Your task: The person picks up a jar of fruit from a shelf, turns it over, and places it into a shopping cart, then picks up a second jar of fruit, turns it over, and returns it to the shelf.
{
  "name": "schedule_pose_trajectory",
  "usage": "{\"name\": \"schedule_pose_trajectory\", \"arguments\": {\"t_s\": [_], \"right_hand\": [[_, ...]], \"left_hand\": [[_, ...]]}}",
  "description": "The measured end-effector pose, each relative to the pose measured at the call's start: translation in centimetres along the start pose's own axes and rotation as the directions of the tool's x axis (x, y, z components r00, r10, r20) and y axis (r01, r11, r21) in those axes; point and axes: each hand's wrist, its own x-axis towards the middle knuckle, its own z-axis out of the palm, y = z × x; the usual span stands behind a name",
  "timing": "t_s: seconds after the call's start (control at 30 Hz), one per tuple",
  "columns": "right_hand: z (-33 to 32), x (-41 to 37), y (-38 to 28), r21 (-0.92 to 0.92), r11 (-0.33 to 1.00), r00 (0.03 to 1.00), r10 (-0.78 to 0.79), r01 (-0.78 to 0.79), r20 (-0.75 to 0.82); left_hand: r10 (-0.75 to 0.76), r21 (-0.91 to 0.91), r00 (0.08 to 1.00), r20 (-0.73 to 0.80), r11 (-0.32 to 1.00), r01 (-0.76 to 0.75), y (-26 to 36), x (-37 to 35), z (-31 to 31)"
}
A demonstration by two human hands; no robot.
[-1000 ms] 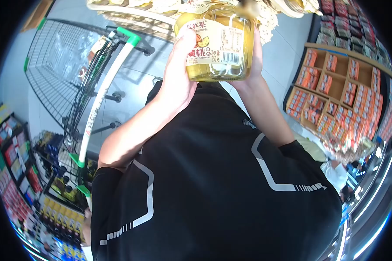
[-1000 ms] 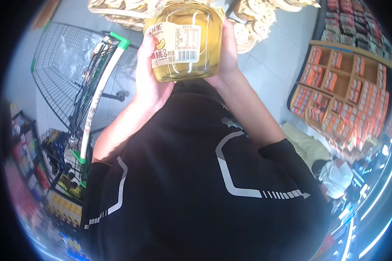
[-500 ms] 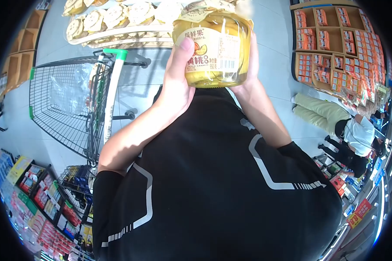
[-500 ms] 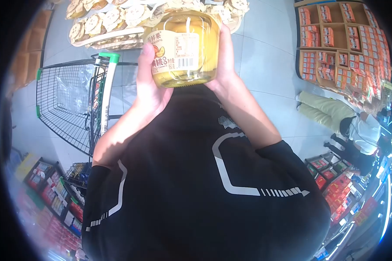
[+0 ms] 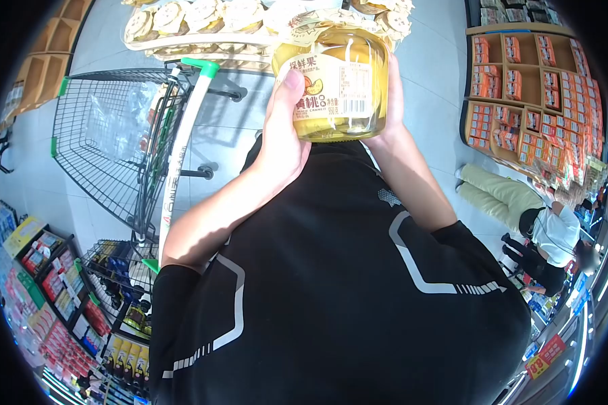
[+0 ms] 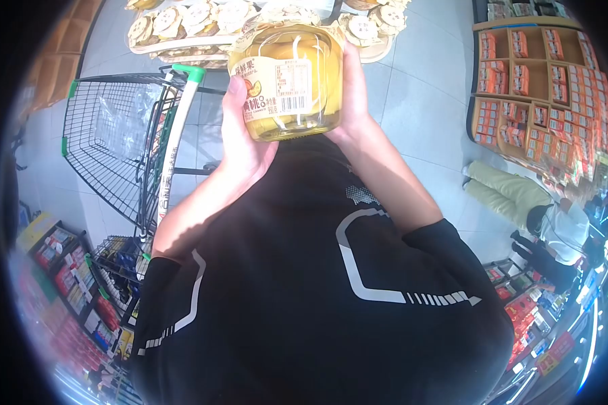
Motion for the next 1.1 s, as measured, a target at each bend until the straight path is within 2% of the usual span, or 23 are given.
{"name": "schedule_pose_trajectory", "arguments": {"t_s": [0.1, 0.17, 0.23, 0.4, 0.47, 0.53, 0.77, 1.0, 1.07, 1.1], "right_hand": [[0.1, -0.2, -0.2, 0.021, 1.000, 0.999, 0.022, -0.023, 0.050], [0.9, -0.4, -0.1, -0.131, 0.991, 0.998, -0.004, -0.005, -0.068], [1.0, -0.4, 0.1, -0.149, 0.989, 0.993, -0.012, -0.006, -0.118], [0.6, 0.1, 0.5, -0.228, 0.974, 0.963, -0.050, -0.011, -0.264], [0.1, 0.2, 0.4, -0.244, 0.970, 0.981, -0.047, -0.001, -0.190], [0.4, 0.2, 0.0, -0.257, 0.966, 0.978, -0.035, -0.019, -0.205], [1.0, -0.3, -0.7, -0.340, 0.940, 0.962, -0.088, -0.005, -0.257], [-0.1, -0.8, -1.5, -0.293, 0.955, 0.976, -0.108, 0.049, -0.187], [-1.6, -0.7, -2.1, -0.042, 0.999, 0.994, -0.011, 0.015, 0.108], [-0.8, -0.9, -2.0, -0.044, 0.999, 0.994, -0.015, 0.020, 0.109]], "left_hand": [[0.014, -0.016, 1.000, 0.019, 1.000, -0.014, -0.3, -0.1, -0.1], [0.022, -0.024, 0.999, 0.035, 0.999, -0.022, -0.6, -0.1, -0.2], [0.006, -0.042, 1.000, -0.013, 0.999, -0.006, -0.9, -0.1, -0.3], [-0.007, -0.079, 1.000, -0.008, 0.997, 0.006, -1.7, 0.5, -1.5], [-0.021, -0.101, 1.000, -0.005, 0.995, 0.020, -2.3, 0.1, -1.6], [0.036, -0.085, 0.999, -0.001, 0.996, -0.036, -2.3, 0.5, -1.2], [0.062, -0.062, 0.994, 0.088, 0.996, -0.057, -2.4, 0.9, -0.8], [0.086, -0.029, 0.990, 0.116, 0.996, -0.083, -2.9, 1.1, -0.7], [0.101, -0.028, 0.986, 0.132, 0.995, -0.098, -2.9, 1.1, -0.5], [0.110, -0.007, 0.984, 0.142, 0.994, -0.110, -2.8, 1.1, -0.3]]}}
